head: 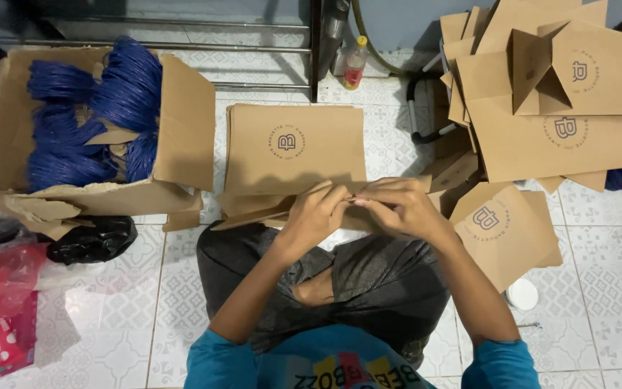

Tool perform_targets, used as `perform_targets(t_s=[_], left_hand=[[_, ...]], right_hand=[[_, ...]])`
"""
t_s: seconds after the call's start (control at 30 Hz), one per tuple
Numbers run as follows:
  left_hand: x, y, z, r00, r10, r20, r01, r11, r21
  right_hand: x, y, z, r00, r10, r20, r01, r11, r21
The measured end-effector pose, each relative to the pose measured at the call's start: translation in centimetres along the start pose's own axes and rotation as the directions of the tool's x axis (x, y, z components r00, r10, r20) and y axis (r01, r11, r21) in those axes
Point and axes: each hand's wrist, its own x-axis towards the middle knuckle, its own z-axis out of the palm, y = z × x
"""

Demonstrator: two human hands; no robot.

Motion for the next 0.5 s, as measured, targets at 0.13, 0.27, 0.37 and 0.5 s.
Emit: perform_targets(t_s=[0.13,0.27,0.37,0.5], left_hand=[[0.9,0.2,-1.0,0.998,0.052,-0.035,-0.05,0.998,0.039],[0.8,-0.5,-1.0,0.991,0.129,-0.048,-0.12,0.981,0.155],[1.0,-0.8,-1.4,0.98,0.184,-0.074,-0.164,0.963,0.214],[0.7,-2.9,-0.8,0.946,0.289,-0.146,-0.181,0.847,0.5]], right_hand=[[-0.4,0.1,-0.1,0.999,-0.017,-0.027,0.015,0.996,-0.084],[-0.4,0.5,0.0,0.998,0.067,0.003,-0.067,0.996,-0.065],[0.5,-0.6,-0.1,1.0,0.007,-0.026,-0.009,0.995,-0.098],[-2.6,5.5,0.9,0.954,-0.008,-0.299,-0.02,0.996,-0.091]])
